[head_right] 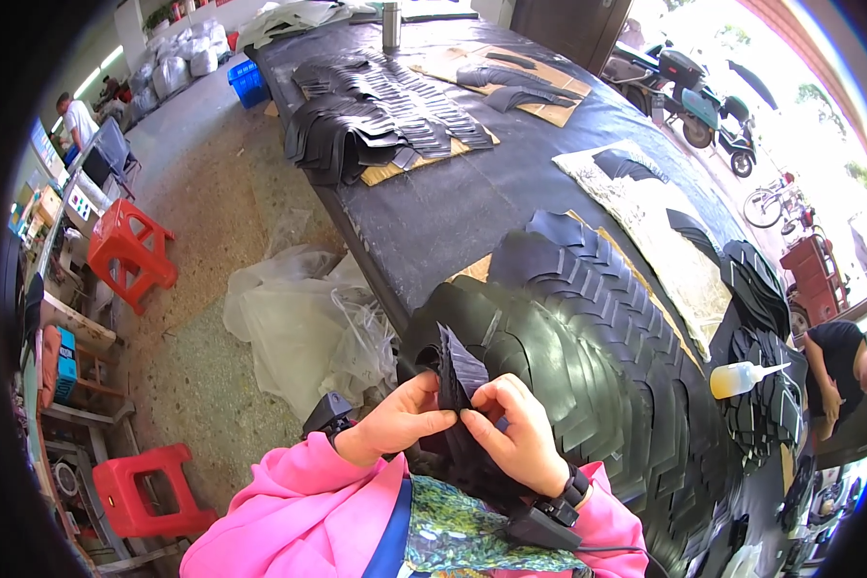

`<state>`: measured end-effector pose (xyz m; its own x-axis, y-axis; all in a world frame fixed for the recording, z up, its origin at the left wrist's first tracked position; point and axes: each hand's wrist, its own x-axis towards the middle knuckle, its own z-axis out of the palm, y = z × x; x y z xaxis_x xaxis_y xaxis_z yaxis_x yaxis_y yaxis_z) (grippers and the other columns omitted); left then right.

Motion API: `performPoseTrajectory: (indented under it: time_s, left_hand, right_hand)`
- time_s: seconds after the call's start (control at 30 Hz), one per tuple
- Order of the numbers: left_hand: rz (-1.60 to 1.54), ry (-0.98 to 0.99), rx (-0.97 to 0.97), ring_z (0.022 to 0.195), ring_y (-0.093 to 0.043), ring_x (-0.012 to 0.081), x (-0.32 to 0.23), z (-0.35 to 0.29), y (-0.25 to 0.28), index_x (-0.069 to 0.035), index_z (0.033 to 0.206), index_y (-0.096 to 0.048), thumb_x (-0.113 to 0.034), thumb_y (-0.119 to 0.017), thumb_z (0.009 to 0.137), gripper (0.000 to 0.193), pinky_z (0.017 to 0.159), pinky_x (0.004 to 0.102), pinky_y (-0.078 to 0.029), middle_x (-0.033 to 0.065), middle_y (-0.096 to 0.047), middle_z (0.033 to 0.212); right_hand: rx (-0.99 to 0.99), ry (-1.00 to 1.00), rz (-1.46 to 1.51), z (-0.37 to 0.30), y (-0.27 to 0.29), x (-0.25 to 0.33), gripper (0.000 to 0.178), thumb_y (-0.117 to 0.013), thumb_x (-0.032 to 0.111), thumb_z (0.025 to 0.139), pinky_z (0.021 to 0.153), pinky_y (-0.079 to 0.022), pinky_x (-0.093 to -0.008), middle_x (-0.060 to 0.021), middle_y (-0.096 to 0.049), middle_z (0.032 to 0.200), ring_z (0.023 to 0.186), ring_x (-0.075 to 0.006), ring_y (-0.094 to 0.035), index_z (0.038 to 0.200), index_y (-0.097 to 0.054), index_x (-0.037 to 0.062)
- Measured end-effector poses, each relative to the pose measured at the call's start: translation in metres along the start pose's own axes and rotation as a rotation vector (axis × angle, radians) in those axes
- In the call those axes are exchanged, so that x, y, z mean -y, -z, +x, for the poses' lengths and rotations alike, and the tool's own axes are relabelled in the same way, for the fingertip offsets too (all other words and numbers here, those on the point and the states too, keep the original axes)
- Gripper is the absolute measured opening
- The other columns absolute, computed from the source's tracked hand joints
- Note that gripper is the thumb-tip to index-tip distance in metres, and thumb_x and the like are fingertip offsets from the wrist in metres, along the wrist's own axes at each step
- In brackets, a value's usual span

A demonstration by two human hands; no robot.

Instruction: The person is stitching or assembling leather components of a shoe upper at a long work table.

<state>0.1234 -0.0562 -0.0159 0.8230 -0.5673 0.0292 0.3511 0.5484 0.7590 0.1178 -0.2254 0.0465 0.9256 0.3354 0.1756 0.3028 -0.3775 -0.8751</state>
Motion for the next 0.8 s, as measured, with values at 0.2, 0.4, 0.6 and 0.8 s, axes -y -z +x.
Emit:
performPoseTrajectory:
  time_s: [0.2, 0.4, 0.6, 0.8]
  left_hand:
    - [-0.061, 0.017, -0.078, 0.104, -0.046, 0.0116, 0.003, 0.005, 0.002, -0.001, 0.121, -0.039, -0.011, -0.062, 0.080, 0.048, 0.091, 0.0274, -0.036, 0.0039, -0.048, 0.112]
    - [0.242, -0.120, -0.095, 0.094, -0.048, 0.0084, -0.004, 0.011, 0.010, -0.002, 0.112, -0.046, -0.011, -0.056, 0.086, 0.029, 0.084, 0.0252, -0.040, 0.0031, -0.054, 0.103]
    - [0.224, -0.076, -0.051, 0.089, -0.051, 0.0101, -0.031, 0.002, 0.038, 0.003, 0.110, -0.047, -0.004, -0.053, 0.085, 0.026, 0.079, 0.0263, -0.043, 0.0073, -0.058, 0.098]
    - [0.806, -0.266, 0.341, 0.088, -0.058, 0.0275, -0.048, 0.026, 0.052, 0.003, 0.105, -0.051, -0.001, -0.057, 0.077, 0.029, 0.075, 0.0313, -0.047, 0.0170, -0.056, 0.106]
  right_hand:
    - [0.034, -0.052, 0.014, 0.005, -0.004, -0.001, 0.011, -0.059, 0.001, 0.076, 0.059, -0.040, -0.0244, -0.0061, -0.047, 0.077, 0.064, -0.0148, -0.048, 0.083, -0.051, -0.0003]
    - [0.166, 0.008, -0.130, 0.015, 0.014, 0.008, 0.013, -0.057, 0.004, 0.078, 0.059, -0.042, -0.0325, -0.0131, -0.049, 0.075, 0.066, -0.0289, -0.050, 0.087, -0.049, 0.0011]
    - [-0.142, -0.253, -0.016, 0.020, 0.061, 0.002, 0.010, -0.053, 0.002, 0.082, 0.053, -0.035, -0.0221, -0.0006, -0.048, 0.070, 0.060, -0.0068, -0.043, 0.091, -0.049, 0.0009]
    - [0.001, -0.395, 0.256, 0.050, 0.044, -0.063, 0.014, -0.057, -0.001, 0.080, 0.063, -0.040, -0.0175, 0.0024, -0.052, 0.076, 0.070, -0.0026, -0.047, 0.093, -0.050, 0.0004]
